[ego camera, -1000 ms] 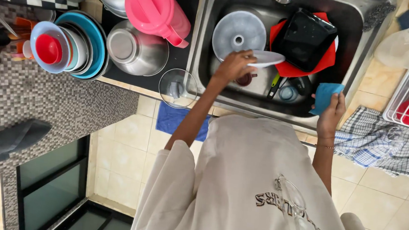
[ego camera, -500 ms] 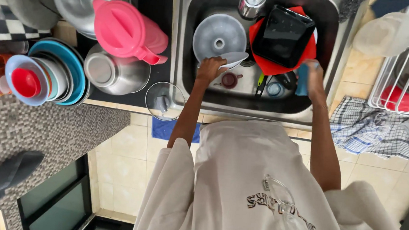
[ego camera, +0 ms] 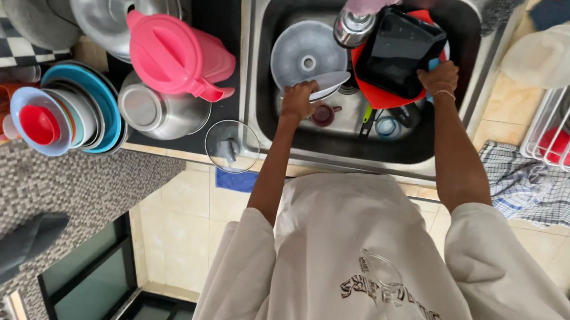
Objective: Washing various kitchenware items including plates, bowls, and a cake pan in a kitchen sink using a sponge and dish soap.
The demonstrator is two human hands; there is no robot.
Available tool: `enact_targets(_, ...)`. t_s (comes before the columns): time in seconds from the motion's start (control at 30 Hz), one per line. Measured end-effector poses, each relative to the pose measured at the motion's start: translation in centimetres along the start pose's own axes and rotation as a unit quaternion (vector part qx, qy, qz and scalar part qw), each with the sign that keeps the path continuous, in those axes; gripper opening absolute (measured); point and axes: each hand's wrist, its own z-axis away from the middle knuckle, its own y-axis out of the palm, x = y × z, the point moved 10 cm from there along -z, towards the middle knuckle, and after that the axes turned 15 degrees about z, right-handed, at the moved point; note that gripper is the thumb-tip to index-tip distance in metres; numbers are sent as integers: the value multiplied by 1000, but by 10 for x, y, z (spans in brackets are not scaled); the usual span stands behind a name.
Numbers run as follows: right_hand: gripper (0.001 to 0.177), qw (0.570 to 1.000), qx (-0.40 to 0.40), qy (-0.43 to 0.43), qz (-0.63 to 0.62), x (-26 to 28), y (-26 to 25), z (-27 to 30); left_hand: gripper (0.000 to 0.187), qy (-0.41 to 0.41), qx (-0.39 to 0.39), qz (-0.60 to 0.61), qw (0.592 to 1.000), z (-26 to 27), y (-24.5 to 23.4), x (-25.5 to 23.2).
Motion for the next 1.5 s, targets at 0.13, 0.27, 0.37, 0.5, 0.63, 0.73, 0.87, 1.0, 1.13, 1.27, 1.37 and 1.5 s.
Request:
enact_targets(0.13, 67, 999, 4, 20, -47, -15, 8, 1, 55, -46, 2, -27, 999, 5, -6, -6)
enact_targets(0.27, 52, 996, 5, 5, -94, -17, -2, 20, 72, -64, -12, -46, 997, 7, 0, 2)
enact_targets(0.37, 42, 991, 14, -1, -135, -14, -14, 39, 78, -49, -23, -48, 997, 13, 3, 3)
enact_targets(0.5, 41, 990, -31, -25, -134, -10, -25, 46, 86, -29, -37, -58, 997, 17, 12, 7)
enact_targets(0.63, 41, 985, -39, -37, -165, -11, -24, 54, 99, 2, -69, -82, 994, 30, -1, -8)
enact_targets(0.73, 29, 967, -72, -93, -228, 1, -50, 79, 107, 11, -72, -83, 994, 45, -23, -38)
enact_targets(0.87, 22, 941, -61, -123, -308, -4, -59, 86, 109, 36, -84, -64, 994, 61, -23, -55)
enact_targets(1.0, 25, 915, -23, -137, -379, -1, -70, 93, 108, 38, -77, -60, 995, 62, -15, -55)
enact_targets(1.13, 24, 903, -71, -157, -393, 5, -95, 100, 110, 26, -68, -59, 996, 63, -8, -47)
enact_targets(1.27, 23, 911, -184, -191, -315, 6, -130, 110, 108, 29, -69, -54, 996, 65, -5, -41)
enact_targets(1.37, 24, 913, -248, -226, -234, 13, -161, 144, 105, 40, -76, -32, 996, 77, -6, -41)
enact_targets(1.5, 23, 906, -286, -281, -136, 25, -194, 171, 103, 57, -116, -37, 991, 86, -24, -51)
